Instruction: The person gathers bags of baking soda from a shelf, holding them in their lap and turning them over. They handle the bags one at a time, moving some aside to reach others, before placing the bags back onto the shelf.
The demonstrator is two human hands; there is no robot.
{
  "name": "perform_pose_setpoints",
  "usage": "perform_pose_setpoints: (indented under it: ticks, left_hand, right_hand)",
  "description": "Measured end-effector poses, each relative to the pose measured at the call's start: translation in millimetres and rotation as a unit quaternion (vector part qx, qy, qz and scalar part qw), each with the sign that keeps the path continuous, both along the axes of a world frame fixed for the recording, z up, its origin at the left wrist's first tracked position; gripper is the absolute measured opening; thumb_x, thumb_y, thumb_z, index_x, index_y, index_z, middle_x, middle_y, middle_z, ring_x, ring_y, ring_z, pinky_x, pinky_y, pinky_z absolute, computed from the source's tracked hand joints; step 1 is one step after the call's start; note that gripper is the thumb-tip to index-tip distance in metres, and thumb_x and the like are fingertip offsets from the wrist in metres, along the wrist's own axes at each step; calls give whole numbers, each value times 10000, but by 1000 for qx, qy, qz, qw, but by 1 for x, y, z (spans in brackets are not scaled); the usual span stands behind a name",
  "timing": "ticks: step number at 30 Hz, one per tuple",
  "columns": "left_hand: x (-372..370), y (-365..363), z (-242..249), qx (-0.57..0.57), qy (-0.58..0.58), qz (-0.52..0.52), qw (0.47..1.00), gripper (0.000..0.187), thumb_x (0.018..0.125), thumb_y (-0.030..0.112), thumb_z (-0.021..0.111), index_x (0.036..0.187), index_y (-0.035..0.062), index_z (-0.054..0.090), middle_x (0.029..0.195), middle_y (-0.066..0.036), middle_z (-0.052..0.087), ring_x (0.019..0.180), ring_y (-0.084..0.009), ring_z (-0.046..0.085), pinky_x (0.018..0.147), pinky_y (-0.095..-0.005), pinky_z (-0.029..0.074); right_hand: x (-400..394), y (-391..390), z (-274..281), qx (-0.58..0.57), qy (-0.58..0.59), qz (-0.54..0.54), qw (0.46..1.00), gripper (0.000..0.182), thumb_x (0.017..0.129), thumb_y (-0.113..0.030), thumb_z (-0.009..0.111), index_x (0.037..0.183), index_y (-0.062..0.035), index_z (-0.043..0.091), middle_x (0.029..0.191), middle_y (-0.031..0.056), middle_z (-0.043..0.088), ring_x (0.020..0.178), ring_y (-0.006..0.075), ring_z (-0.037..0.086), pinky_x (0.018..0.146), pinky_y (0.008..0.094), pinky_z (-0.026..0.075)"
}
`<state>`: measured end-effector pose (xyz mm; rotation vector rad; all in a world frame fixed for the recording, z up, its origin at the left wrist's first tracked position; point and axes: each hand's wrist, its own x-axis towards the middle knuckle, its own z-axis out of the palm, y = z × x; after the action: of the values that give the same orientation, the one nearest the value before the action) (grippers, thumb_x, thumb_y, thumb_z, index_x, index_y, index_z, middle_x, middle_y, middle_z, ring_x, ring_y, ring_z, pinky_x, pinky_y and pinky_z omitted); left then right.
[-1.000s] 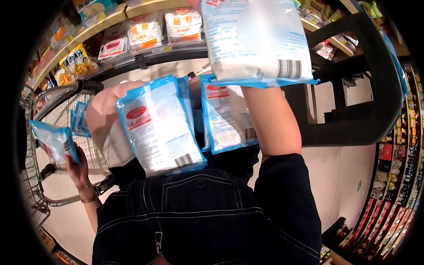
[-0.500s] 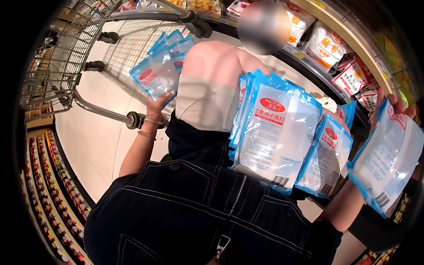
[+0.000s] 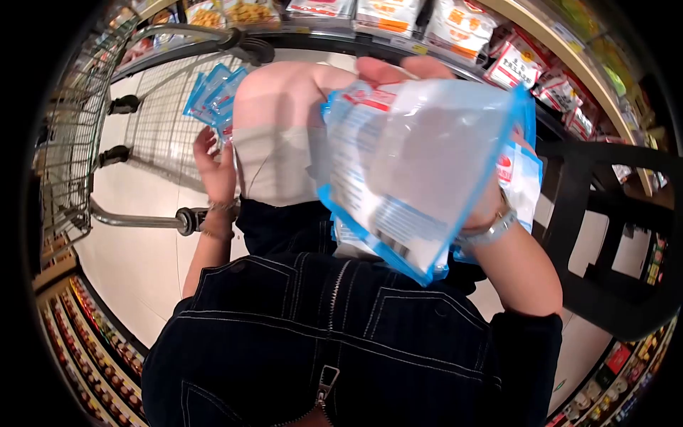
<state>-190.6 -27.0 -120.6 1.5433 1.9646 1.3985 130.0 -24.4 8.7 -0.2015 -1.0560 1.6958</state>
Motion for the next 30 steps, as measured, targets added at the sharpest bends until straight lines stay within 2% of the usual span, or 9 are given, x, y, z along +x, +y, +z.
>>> perform_pose_setpoints:
  ticks: [2,6,11,15,16,18,20,23,30]
  left_hand:
    - [33,-7,54,12,-179,-204,962,503,723,102,635,1158,-2,406,1075,-122,474,936,-185,493,779,-292,421]
    - [103,-22,123,-30,-130,-527,839,579,713,102,671,1210,34,380,1127,-149,418,944,-191,484,751,-285,428]
    - [125,-34,136,-118,-112,-566,808,621,650,120,730,1204,148,450,1171,-164,348,930,-221,474,702,-307,446]
    - [128,-33,163,-200,7,-547,813,591,645,129,727,1186,196,500,1117,-144,394,794,-231,510,629,-294,455]
    - [130,-33,167,-202,39,-534,820,596,626,151,739,1175,214,516,1083,-126,418,732,-233,513,627,-306,459]
    - [133,-34,168,-203,118,-508,829,604,593,177,758,1152,229,538,1061,-125,424,712,-237,503,625,-320,461]
    - [139,-34,179,-195,201,-473,835,604,536,197,783,1103,238,578,1130,-132,405,842,-289,515,709,-361,457]
    - [147,-25,180,6,235,-498,834,464,543,166,745,989,179,616,1293,-171,334,1098,-372,430,921,-461,329]
    - [195,-3,175,-23,300,-685,664,474,705,354,616,1147,207,530,1334,-162,327,1189,-382,349,950,-523,249]
  right_hand:
    - [6,0,-5,-76,-58,24,995,585,814,-270,560,1291,-83,278,1222,190,431,1160,243,421,874,329,451]
    - [14,2,-5,-128,-135,5,982,604,779,-247,602,1277,-51,323,1148,132,503,992,181,536,794,299,486]
    - [30,-11,-2,-108,-239,-71,962,543,746,-175,621,1226,-34,411,1059,93,552,922,111,542,757,239,470]
    - [62,-7,13,110,-472,-298,822,398,772,-61,576,1157,-62,477,985,43,567,865,80,540,709,215,461]
    - [83,6,2,14,-426,-312,849,374,788,-11,535,1150,-85,484,942,35,567,839,69,536,678,202,461]
    - [142,26,-4,10,-523,-359,773,335,847,-51,486,1181,-77,463,945,18,574,854,78,535,714,206,449]
    - [205,43,-16,-99,-581,-373,717,308,851,-94,496,1159,-110,491,879,-3,585,837,75,533,689,243,455]
    - [281,52,-56,-134,-677,-363,626,374,747,-148,616,1091,-32,528,805,67,601,664,118,542,590,245,453]
    - [323,54,-186,-161,-747,-299,571,715,579,-400,723,1134,-9,498,1012,220,582,919,304,588,810,355,451]
